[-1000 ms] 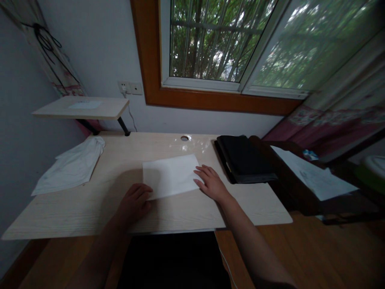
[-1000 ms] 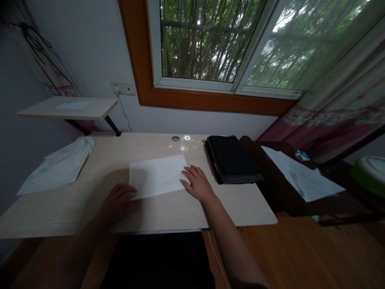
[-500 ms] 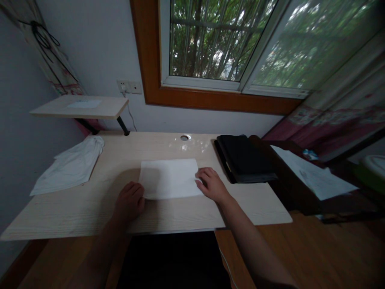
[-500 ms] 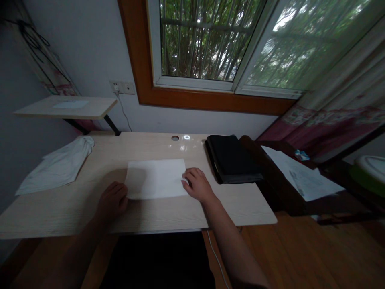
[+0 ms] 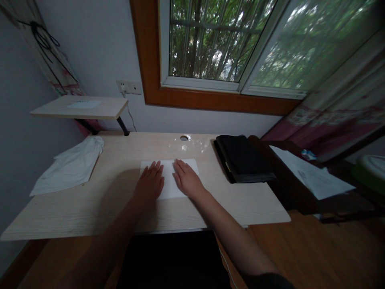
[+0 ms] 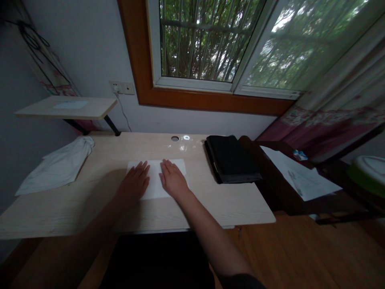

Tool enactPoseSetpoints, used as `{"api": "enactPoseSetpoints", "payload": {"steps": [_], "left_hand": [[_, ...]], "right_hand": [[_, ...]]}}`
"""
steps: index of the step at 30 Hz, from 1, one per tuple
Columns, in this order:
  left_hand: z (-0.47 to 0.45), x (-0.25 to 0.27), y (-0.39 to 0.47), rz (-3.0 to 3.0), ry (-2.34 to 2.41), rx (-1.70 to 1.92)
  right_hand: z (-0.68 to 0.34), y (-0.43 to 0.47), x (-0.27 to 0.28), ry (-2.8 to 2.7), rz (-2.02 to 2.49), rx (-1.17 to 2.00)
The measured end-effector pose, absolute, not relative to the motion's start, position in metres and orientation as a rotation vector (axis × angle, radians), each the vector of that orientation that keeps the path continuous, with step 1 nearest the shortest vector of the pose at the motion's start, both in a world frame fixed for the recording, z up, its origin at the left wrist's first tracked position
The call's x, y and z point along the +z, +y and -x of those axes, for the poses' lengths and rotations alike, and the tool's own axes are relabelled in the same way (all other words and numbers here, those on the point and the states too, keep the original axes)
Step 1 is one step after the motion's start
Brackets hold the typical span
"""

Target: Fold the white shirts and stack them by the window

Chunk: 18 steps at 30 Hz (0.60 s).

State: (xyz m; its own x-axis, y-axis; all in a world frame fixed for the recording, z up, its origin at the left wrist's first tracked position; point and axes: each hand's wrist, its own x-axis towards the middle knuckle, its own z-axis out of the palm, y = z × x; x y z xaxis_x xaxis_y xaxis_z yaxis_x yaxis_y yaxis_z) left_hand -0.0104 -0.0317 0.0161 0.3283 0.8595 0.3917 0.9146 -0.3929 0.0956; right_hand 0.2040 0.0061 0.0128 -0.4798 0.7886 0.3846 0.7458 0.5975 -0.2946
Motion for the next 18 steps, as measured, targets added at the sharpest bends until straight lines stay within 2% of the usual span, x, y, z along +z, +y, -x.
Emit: {"api": "enactPoseSetpoints", "payload": {"steps": [5, 18], "left_hand": [[-0.002, -0.002, -0.010, 2.392, -1.766, -0.461], [0.039, -0.009, -0.008, 2.367, -1.960, -0.363]], "right_hand": [[-0.183, 0.014, 0.002, -2.397, 1.297, 0.141], [-0.233, 0.022, 0.001, -2.407, 1.584, 0.201]]}}
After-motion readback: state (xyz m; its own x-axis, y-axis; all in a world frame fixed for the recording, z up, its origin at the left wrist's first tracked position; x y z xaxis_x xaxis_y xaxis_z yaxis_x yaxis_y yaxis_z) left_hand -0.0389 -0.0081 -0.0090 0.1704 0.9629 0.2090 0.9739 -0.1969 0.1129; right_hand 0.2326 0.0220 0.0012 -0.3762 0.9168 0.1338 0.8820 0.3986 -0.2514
